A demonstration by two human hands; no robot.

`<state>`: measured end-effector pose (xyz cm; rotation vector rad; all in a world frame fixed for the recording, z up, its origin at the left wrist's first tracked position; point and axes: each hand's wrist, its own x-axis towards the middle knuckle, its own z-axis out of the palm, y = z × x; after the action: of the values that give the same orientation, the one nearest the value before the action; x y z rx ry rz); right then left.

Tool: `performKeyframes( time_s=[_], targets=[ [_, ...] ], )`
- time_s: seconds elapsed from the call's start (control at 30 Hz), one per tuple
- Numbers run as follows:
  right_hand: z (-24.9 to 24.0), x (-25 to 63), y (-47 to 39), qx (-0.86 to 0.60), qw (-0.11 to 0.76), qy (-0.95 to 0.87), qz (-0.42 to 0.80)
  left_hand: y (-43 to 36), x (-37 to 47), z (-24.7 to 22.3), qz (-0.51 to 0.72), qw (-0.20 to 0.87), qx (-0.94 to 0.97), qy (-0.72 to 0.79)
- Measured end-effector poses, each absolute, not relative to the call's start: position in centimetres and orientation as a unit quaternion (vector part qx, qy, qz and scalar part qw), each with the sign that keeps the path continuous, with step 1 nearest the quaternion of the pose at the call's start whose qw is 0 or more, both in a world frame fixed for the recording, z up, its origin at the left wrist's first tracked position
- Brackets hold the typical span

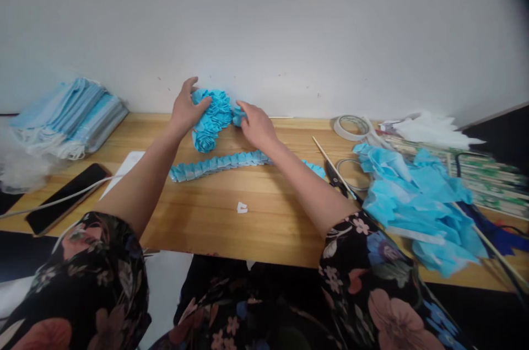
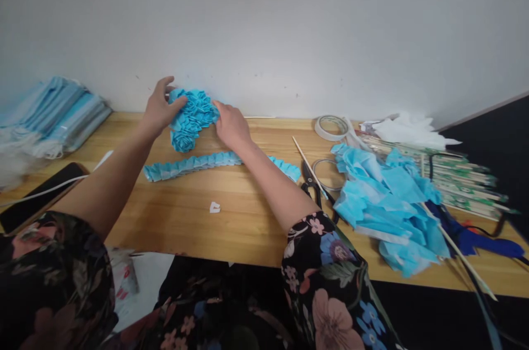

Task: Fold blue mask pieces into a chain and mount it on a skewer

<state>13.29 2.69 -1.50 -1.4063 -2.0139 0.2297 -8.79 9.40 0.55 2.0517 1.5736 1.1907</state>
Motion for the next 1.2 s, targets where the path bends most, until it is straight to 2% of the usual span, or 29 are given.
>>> performKeyframes(
  time_s=[0.27, 0.53, 0.73, 0.87, 0.97, 1.2],
  targets=[
    [-2.2, 13.0, 2.4, -0.547, 0.381, -0.719, 0.196, 7.8, -11.4, 0.3, 0.456, 0.148, 0.678, 0.557],
    [-3.2, 9.3, 3.5, -0.546, 0.335, -0.712, 0.289, 2.9, -12.0, -1.4, 0.365, 0.161, 0.726, 0.56],
    [-3.0, 7.6, 4.3, -0.583, 0.322, -0.686, 0.292, 2.1, -11.6, -2.2, 0.31, 0.142, 0.774, 0.533],
    [-3.5, 7.1, 5.4, -0.589, 0.35, -0.667, 0.292, 2.7, -11.4, -3.0, 0.299, 0.146, 0.773, 0.539],
    [-3.9, 7.1, 6.2, -0.591, 0.376, -0.655, 0.283, 2.9, -11.4, -3.2, 0.302, 0.149, 0.772, 0.539],
    [-4.0, 7.5, 7.0, -0.614, 0.349, -0.652, 0.275, 4.2, -12.3, -3.5, 0.358, 0.221, 0.744, 0.52]
  ],
)
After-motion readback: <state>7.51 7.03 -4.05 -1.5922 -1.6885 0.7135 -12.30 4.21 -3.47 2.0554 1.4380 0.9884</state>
